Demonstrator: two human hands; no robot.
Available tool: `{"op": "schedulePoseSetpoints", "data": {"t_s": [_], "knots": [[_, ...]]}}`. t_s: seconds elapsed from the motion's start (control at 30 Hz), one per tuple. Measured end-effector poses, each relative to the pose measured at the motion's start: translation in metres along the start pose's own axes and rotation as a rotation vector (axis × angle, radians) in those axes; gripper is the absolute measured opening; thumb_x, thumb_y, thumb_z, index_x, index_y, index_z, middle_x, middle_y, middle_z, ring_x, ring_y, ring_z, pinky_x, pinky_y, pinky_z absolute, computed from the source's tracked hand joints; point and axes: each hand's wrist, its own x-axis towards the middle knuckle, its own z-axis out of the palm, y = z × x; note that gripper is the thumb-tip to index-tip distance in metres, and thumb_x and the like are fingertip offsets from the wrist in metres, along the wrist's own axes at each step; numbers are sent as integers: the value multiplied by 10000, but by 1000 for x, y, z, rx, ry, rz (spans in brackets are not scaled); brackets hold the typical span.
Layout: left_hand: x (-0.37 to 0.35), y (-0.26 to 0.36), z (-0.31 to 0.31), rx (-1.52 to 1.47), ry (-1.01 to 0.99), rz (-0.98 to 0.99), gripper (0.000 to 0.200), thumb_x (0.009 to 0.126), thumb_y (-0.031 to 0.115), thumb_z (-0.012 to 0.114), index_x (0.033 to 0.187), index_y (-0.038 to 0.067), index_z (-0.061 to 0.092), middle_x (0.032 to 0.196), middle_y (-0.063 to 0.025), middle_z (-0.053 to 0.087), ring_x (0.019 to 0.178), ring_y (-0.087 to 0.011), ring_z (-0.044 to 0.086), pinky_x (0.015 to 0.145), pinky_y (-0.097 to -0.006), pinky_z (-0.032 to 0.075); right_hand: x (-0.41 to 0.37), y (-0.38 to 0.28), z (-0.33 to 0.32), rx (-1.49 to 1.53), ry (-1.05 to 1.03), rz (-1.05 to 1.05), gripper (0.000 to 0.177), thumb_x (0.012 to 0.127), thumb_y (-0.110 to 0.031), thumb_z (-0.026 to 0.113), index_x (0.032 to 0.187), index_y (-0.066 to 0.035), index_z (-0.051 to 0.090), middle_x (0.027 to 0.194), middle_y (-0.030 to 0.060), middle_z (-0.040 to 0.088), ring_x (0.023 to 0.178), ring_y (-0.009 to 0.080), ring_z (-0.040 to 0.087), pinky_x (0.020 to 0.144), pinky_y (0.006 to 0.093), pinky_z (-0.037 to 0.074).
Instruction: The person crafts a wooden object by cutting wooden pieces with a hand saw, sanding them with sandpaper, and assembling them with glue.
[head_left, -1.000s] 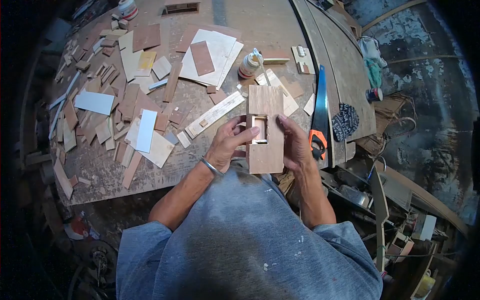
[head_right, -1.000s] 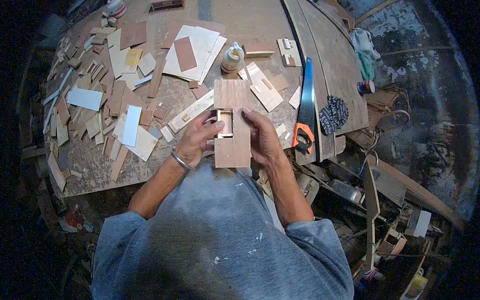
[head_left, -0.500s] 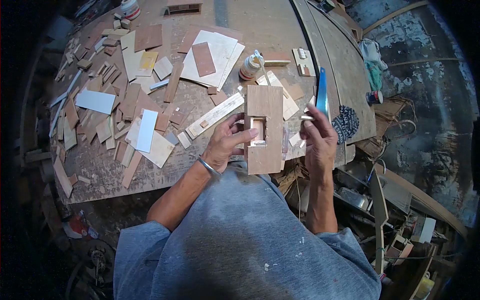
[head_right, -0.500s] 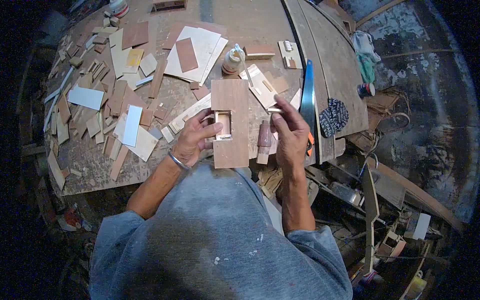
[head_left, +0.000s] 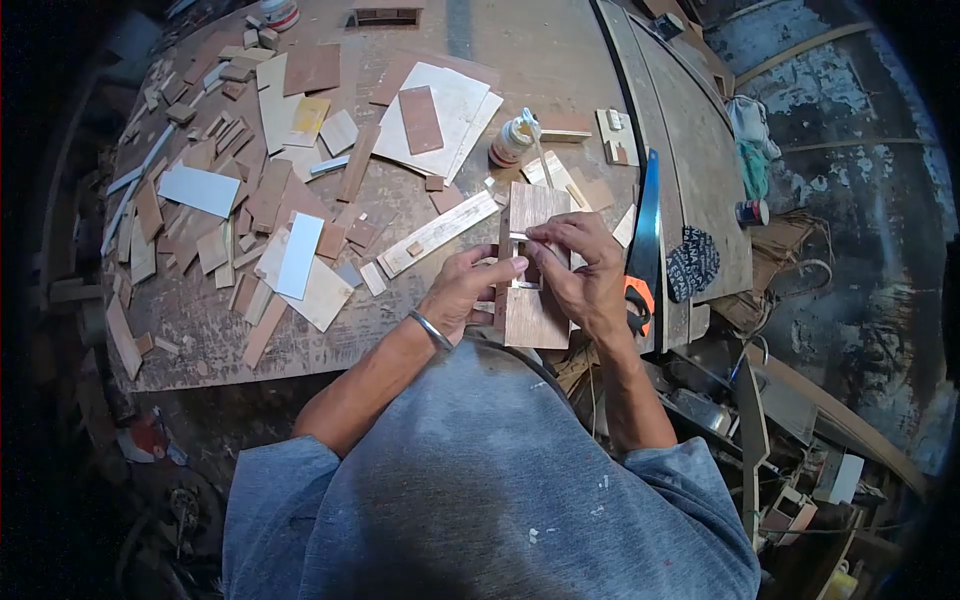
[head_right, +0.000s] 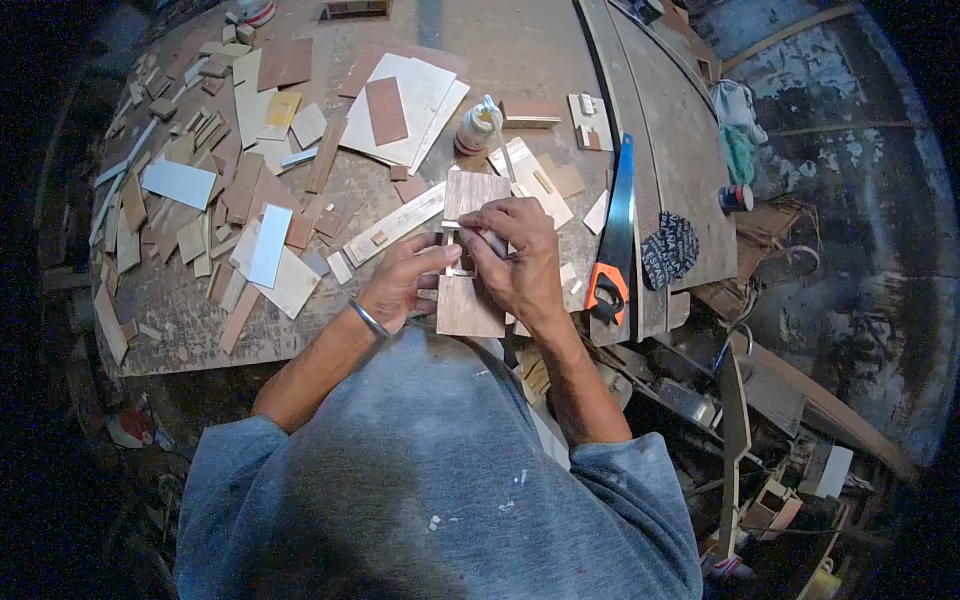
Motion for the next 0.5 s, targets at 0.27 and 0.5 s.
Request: {"op": "schedulePoseSetpoints", "data": {"t_s": [0.27,0.5], "knots": [[-1,4,3,12,27,-18,543,904,378,759,1308,71,565,1085,-29,673,894,-148,693,683,-331,600,4,-5,-1,-217,-4,-98,174,776,-110,795,950,-98,795,901,67,692,872,264,619,758,410,426],[1,1,3,30,20,-11,525,911,377,748,1304,75,576,1108,-27,664,913,-150,688,703,-339,603,4,-9,-3,-245,-77,3,127,756,-118,780,875,-108,737,910,50,665,901,255,614,795,415,394]]}}
